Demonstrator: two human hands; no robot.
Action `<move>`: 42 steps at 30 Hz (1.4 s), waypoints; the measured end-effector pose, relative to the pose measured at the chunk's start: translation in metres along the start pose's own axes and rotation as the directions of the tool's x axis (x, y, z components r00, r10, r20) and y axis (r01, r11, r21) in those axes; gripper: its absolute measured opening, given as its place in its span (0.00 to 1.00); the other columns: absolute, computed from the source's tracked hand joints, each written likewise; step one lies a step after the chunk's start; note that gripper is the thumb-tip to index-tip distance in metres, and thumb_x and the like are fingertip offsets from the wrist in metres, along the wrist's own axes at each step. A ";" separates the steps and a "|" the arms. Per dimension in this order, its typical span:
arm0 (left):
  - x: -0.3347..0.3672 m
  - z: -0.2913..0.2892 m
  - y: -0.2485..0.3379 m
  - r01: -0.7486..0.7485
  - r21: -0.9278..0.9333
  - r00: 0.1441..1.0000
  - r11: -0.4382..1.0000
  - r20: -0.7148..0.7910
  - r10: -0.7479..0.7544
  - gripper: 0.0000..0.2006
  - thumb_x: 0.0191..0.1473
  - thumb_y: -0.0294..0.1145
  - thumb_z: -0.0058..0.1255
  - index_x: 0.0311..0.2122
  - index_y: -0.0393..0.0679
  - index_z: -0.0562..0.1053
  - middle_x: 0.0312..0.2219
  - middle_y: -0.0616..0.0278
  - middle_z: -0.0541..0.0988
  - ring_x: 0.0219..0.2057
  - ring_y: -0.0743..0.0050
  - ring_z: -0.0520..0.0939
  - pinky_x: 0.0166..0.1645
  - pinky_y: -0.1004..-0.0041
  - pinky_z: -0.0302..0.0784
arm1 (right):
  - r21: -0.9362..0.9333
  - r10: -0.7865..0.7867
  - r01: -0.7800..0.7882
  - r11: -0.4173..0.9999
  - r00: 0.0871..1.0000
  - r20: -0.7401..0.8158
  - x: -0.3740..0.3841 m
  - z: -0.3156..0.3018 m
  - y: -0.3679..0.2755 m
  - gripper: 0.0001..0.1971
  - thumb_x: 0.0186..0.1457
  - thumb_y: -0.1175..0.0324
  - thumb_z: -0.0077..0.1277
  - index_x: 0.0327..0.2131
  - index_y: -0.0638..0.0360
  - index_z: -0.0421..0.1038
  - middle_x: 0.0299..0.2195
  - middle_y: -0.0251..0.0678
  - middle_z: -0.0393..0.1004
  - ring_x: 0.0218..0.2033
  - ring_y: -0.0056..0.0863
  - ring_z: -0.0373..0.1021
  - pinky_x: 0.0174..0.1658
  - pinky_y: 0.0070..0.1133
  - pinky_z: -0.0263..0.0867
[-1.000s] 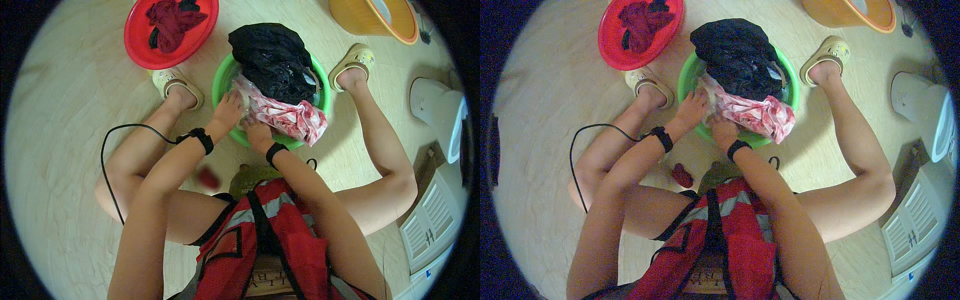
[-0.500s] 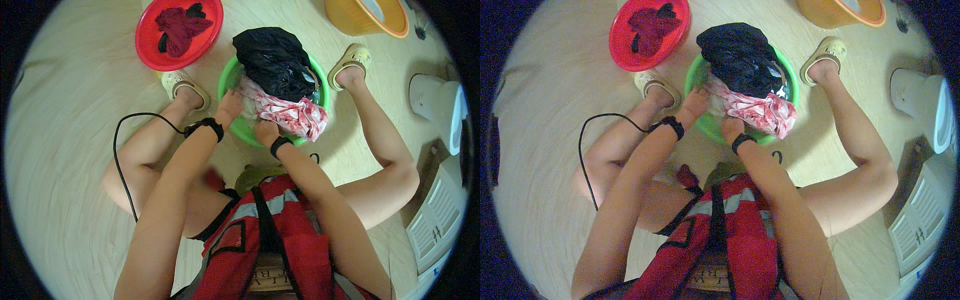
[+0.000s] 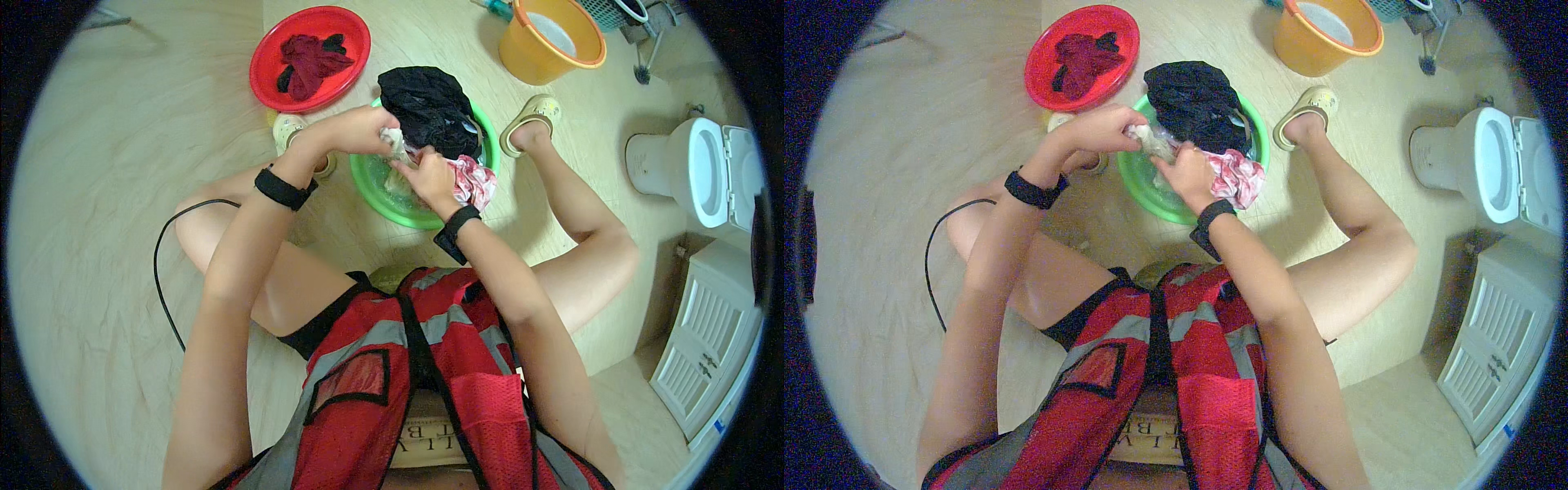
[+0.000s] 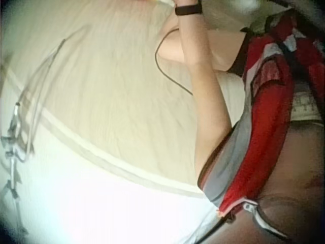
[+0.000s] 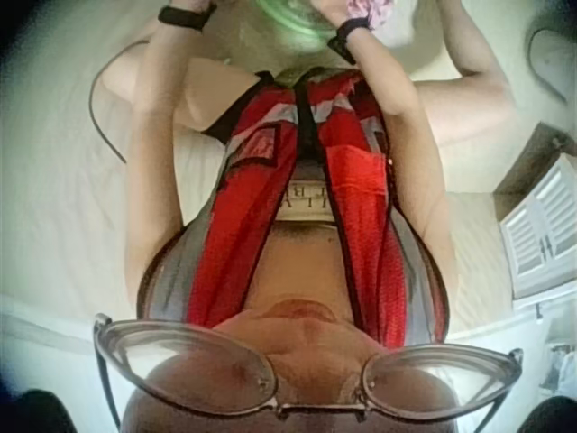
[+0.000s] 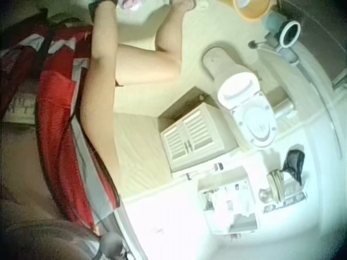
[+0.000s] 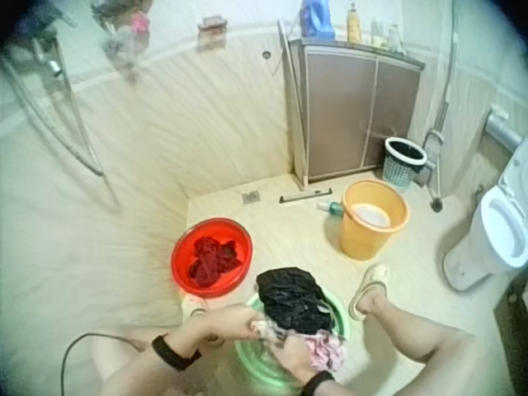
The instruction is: The person sits on the floor and hand-washes several pieces of clothing in a green basin filled with water. They scrub and rinse a black garment, a red garment, and a patterned cloth, then wring out the excess water and place the items into a red basin.
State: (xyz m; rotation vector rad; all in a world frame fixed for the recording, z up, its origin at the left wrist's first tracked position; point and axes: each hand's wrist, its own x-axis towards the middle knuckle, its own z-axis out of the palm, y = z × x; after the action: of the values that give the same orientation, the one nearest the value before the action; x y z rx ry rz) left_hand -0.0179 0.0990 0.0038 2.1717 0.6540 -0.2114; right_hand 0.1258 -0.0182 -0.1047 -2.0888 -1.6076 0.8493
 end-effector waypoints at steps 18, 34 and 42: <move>-0.037 -0.025 0.030 0.551 0.450 0.453 0.703 -0.869 0.200 0.04 0.42 0.32 0.48 0.28 0.50 0.69 0.11 0.65 0.72 0.16 0.66 0.74 0.37 0.65 0.60 | -0.087 -0.224 0.216 0.973 0.970 -0.096 0.007 -0.084 -0.034 0.09 0.40 0.77 0.44 0.29 0.69 0.69 0.25 0.58 0.70 0.31 0.53 0.69 0.38 0.40 0.65; 0.001 0.072 -0.092 0.112 -0.853 0.606 0.509 -0.348 -0.716 0.20 0.47 0.40 0.41 0.41 0.35 0.70 0.33 0.42 0.76 0.38 0.49 0.77 0.43 0.62 0.70 | 0.571 -0.288 0.127 0.811 0.936 0.201 -0.006 -0.134 -0.083 0.15 0.41 0.77 0.47 0.37 0.64 0.71 0.26 0.41 0.76 0.26 0.25 0.73 0.31 0.21 0.67; 0.006 0.110 -0.111 0.435 -0.531 0.624 0.727 -0.404 -0.668 0.19 0.45 0.37 0.47 0.41 0.35 0.69 0.38 0.40 0.73 0.41 0.47 0.75 0.45 0.62 0.69 | -0.062 -0.277 0.334 0.941 0.860 0.427 0.011 -0.031 0.000 0.13 0.42 0.65 0.49 0.31 0.64 0.73 0.27 0.51 0.73 0.30 0.46 0.72 0.37 0.35 0.67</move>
State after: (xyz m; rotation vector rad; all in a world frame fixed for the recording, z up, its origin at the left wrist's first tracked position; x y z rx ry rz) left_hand -0.0633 0.0737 -0.1442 1.5538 1.6009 0.2610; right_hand 0.1481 -0.0052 -0.0843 -1.7336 -2.2025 1.1498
